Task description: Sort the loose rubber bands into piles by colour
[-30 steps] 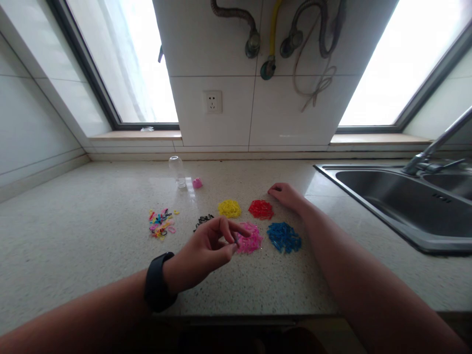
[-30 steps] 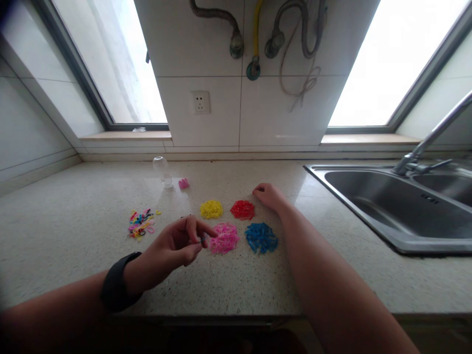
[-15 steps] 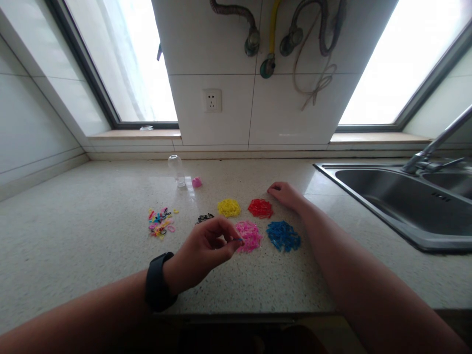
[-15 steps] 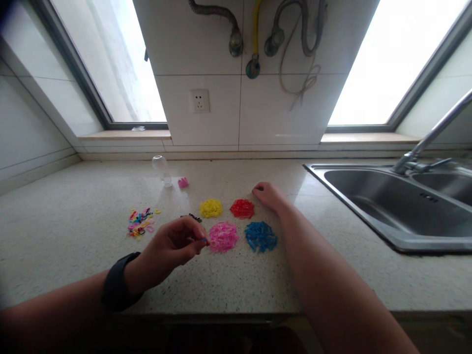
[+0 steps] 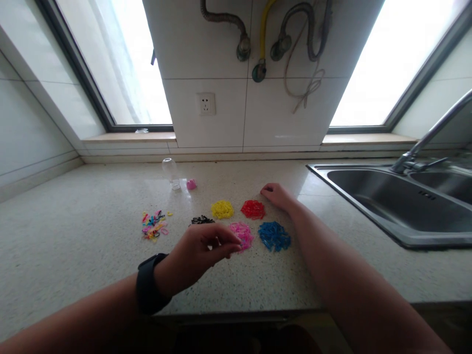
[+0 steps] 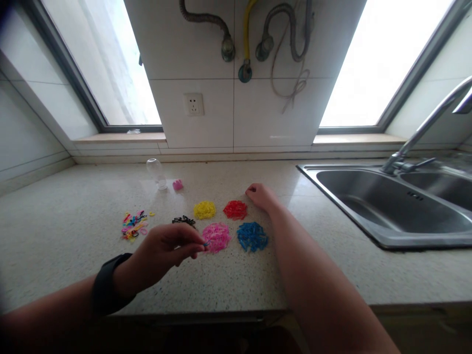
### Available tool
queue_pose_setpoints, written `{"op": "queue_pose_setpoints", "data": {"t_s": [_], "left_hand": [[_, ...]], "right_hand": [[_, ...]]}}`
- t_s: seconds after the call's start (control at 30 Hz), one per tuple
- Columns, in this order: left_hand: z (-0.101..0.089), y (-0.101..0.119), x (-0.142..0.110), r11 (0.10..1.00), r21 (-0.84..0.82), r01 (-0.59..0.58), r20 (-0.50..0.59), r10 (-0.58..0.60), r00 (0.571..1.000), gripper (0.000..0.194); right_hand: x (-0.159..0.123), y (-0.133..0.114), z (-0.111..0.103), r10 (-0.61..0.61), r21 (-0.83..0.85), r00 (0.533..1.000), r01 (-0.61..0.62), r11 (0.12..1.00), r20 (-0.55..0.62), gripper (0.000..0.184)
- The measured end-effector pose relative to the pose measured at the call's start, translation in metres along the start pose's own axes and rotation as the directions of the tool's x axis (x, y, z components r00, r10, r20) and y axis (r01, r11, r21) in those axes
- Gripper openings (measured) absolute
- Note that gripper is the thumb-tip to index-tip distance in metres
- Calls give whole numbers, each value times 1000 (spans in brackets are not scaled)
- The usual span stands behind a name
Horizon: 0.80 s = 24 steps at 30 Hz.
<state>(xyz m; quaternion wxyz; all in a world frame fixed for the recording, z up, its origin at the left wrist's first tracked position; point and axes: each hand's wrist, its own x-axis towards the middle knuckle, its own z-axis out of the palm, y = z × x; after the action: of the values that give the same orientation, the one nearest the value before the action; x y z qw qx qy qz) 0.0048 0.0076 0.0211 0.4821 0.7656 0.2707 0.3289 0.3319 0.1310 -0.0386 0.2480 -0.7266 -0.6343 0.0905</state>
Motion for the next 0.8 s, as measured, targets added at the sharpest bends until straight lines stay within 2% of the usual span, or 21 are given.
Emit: {"op": "queue_pose_setpoints", "data": {"t_s": [0.13,0.27,0.33,0.5,0.6,0.73,0.8], "left_hand": [[3,13,12,969,203,-141,111,120,986,17],[17,16,32,924,305,-231,263,151,953,14],[25,12,41,880,380,-286,305,173,937,13],[44,3,58,733,557,-391,355,216,910,15],[53,2,62,708,584,-397,338,232,912,18],[61,5,63,685,579,-443,368,265,891,12],[64,5,62,674,593,-440,351,275,895,9]], "right_hand": [[-2,-4,-2,23,-2,1000,-23,1000,-3,25],[-4,-6,-3,28,-19,1000,-28,999,5,26],[-4,-7,-3,25,-21,1000,-25,999,8,26],[-6,-8,-4,23,-29,1000,-22,999,5,25],[-6,-8,-4,24,-36,1000,-24,999,-1,26],[-7,-9,-4,32,-38,999,-32,999,0,27],[-7,-9,-5,36,-38,999,-36,999,2,27]]}}
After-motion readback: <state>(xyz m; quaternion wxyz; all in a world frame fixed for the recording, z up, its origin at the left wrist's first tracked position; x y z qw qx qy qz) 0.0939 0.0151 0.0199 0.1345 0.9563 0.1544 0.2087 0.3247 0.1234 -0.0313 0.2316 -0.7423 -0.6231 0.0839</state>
